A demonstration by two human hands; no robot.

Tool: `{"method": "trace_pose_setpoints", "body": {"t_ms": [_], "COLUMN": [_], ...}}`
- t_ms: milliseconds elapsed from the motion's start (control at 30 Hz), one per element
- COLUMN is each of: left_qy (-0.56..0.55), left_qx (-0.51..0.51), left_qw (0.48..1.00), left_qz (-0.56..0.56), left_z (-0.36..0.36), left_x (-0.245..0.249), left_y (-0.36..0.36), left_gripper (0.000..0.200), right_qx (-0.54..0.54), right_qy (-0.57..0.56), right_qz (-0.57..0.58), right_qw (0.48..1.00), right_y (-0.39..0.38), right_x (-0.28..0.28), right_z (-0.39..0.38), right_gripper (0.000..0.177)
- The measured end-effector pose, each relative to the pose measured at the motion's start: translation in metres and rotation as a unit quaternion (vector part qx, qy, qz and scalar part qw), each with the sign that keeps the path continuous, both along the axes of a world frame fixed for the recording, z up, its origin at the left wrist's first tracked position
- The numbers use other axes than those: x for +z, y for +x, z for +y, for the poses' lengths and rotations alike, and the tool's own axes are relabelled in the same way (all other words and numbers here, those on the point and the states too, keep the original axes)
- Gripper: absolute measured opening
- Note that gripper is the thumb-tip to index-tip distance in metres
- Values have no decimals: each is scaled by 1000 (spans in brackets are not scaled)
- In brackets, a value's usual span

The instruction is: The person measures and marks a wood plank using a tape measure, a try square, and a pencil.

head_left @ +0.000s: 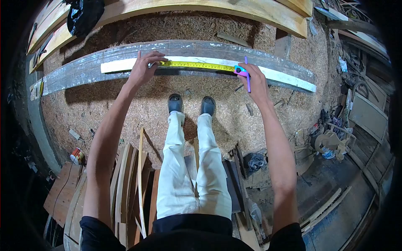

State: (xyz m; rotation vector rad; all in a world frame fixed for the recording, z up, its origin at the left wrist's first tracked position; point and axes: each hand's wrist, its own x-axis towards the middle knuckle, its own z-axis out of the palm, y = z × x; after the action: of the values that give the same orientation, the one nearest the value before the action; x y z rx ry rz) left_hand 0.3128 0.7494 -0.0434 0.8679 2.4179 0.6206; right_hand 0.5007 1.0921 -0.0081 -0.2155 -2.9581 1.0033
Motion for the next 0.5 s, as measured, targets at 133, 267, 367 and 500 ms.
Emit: {"method": "trace_pose_setpoints", "body": {"t_ms": [133, 267, 367, 500], "left_qy": [6, 3, 2, -6], "left_qx": [8, 9, 11, 8], "left_qw": [1000, 1000, 1000, 1000], "left_qz": [-10, -12, -10, -17], "left_z": [2, 3, 3, 2], "left_x": [1, 4, 1, 3], "left_y": [-1, 1, 0, -1], "left_gripper": [29, 29, 28, 27], "right_qx": [2, -5, -5, -12], "right_qy": [10, 16, 19, 15], "right_qz": [18, 18, 20, 26], "right_qw": [1000, 1000, 1000, 999], "right_y": [-1, -4, -4, -2], "right_x": [2, 2, 2, 1], "right_z": [2, 1, 3, 10], "right_gripper": [36, 36, 35, 35]}}
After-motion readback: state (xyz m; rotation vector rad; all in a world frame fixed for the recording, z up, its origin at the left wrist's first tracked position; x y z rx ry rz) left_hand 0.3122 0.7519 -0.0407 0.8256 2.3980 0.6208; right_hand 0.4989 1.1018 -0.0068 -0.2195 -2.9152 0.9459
